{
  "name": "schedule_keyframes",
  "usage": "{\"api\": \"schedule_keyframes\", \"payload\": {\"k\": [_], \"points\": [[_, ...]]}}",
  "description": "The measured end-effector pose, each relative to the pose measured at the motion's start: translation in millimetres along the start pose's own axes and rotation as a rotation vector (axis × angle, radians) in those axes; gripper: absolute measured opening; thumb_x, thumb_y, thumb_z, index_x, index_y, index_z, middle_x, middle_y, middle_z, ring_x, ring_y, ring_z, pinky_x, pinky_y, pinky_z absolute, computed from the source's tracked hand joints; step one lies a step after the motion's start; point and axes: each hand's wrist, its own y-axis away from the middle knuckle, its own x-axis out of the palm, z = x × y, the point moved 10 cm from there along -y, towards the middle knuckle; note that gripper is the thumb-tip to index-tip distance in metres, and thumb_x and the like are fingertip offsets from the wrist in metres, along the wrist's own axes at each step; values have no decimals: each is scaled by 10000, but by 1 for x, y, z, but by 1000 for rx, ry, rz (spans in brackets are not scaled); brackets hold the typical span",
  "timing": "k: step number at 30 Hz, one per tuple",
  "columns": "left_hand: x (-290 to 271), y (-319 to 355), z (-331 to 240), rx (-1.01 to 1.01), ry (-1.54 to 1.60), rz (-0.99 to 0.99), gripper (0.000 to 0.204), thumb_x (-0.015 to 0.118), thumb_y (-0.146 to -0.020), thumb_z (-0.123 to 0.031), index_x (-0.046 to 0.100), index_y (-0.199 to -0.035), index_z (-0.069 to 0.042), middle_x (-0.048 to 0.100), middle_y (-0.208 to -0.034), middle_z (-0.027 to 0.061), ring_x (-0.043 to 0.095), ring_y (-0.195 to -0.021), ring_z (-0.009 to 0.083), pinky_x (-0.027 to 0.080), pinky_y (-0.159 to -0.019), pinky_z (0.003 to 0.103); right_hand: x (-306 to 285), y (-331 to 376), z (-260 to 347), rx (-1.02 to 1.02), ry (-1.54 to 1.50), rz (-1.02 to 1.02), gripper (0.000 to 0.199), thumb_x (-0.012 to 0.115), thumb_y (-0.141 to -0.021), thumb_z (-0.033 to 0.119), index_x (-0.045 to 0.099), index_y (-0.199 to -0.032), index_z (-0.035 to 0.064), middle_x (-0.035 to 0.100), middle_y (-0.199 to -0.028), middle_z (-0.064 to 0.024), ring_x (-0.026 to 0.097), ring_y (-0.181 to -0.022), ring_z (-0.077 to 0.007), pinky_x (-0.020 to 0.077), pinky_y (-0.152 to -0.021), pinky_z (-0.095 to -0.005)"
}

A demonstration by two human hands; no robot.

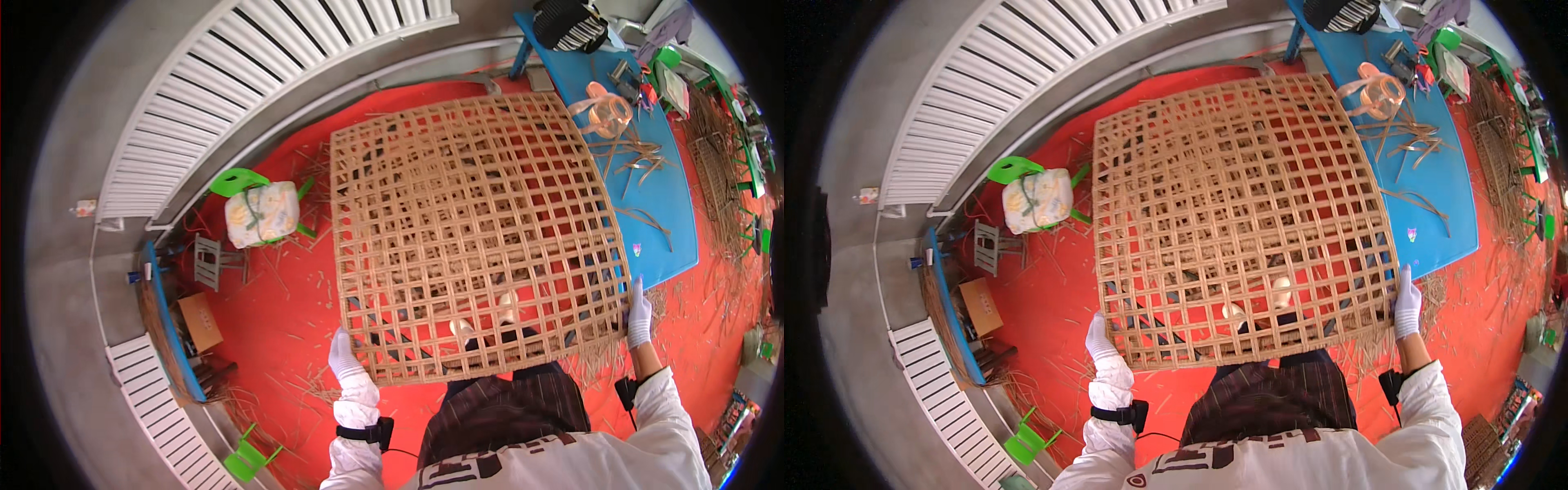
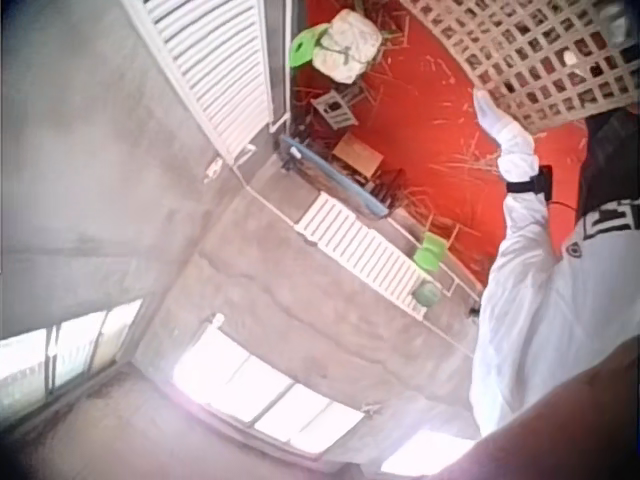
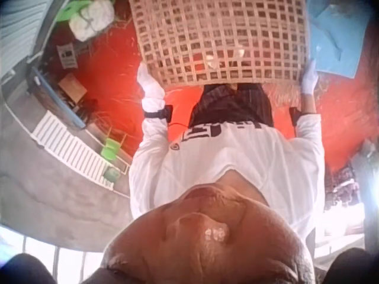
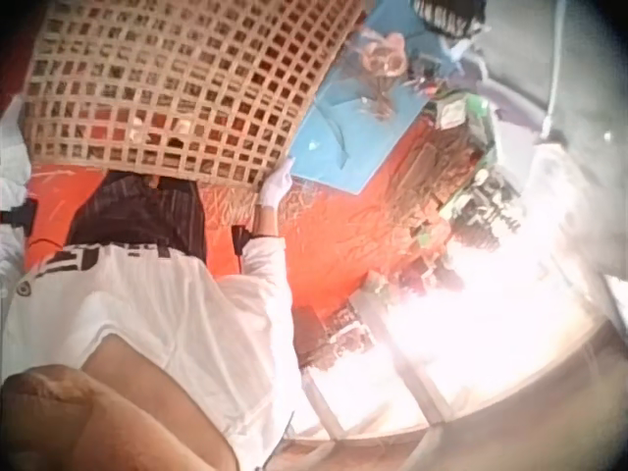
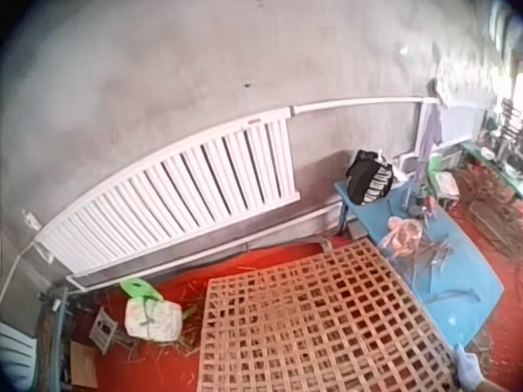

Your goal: Weaving bamboo or wood strips into a lattice pattern on a furniture frame and trimming excess with scissors.

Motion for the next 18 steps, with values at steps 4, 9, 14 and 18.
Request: {"api": "schedule_keyframes", "payload": {"k": [4, 9, 14, 18], "points": [[-62, 32, -33, -51, -25, -42, 313, 523, -885, -248, 633, -1044, -2, 596, -840, 27, 523, -732, 124, 431, -705, 292, -26, 58, 19, 8, -128, -39, 573, 519, -830, 617, 562, -594, 97, 406, -473, 30, 362, -391, -78, 275, -388, -259], [-124, 42, -109, 264, -12, 3, 272, 547, -887, -273, 643, -924, -22, 602, -795, 3, 527, -677, 134, 420, -623, 312, -44, 152, 35, 63, -32, 9, 590, 515, -812, 648, 620, -685, 81, 403, -482, 35, 356, -387, -82, 271, -384, -258], [-173, 47, -89, 106, -111, 146, 382, 549, -895, -268, 592, -1140, 22, 636, -1064, 82, 569, -928, 170, 432, -856, 319, -53, 198, -6, 23, -53, -10, 648, 504, -811, 659, 685, -856, 38, 443, -521, 40, 352, -411, -72, 275, -398, -246], [-208, 71, -85, 312, -447, 59, 427, 491, -873, -364, 626, -1058, -4, 651, -1021, 165, 601, -979, 299, 427, -854, 369, -72, 210, -19, -90, -21, -19, 639, 487, -808, 677, 616, -676, 65, 440, -487, 20, 361, -383, -98, 276, -384, -263]]}}
